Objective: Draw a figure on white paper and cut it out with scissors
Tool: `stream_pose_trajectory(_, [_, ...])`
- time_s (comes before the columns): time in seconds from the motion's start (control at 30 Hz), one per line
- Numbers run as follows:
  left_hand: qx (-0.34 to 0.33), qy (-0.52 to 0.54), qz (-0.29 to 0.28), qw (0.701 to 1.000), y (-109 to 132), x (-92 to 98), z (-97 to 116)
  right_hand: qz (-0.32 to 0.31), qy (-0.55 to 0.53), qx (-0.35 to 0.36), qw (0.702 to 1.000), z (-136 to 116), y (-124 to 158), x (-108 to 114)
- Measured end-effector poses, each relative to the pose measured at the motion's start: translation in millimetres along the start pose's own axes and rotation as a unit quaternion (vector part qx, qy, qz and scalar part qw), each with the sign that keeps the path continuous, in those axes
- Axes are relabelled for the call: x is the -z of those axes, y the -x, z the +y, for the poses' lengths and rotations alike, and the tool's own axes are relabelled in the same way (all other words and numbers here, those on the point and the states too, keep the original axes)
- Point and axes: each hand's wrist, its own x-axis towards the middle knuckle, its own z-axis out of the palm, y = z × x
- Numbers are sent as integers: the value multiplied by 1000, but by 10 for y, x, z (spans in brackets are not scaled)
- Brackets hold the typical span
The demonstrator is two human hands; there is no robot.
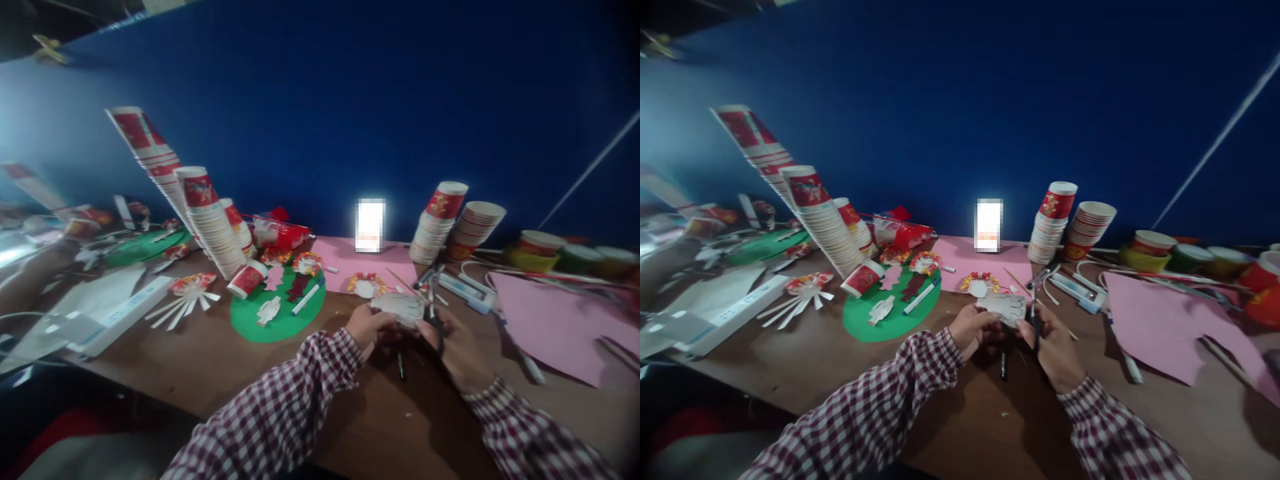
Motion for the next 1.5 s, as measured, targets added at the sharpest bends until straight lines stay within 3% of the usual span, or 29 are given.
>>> stream_pose_trajectory(0.23, [2,6,9,1000,-43,40,-30,-18,3,-18,1000,37,0,6])
stream_pose_trajectory(0.53, [-10,-11,11,1000,1,21,6,-75,-17,18,997,29,-7,7])
stream_pose_trajectory(0.77, [-10,-19,21,1000,-7,28,8,-61,27,10,998,13,0,27])
stream_pose_trajectory(0.9, [-43,-5,37,998,-32,45,52,-54,38,3,998,12,21,26])
stream_pose_trajectory(1.1, [-97,83,86,988,-71,102,207,-122,116,27,985,-38,51,16])
stream_pose_trajectory(1.23, [-111,114,89,983,-74,113,285,-152,158,23,975,-42,59,32])
stream_pose_trajectory(1.5, [-102,75,110,986,-71,84,208,-211,209,44,954,7,59,72])
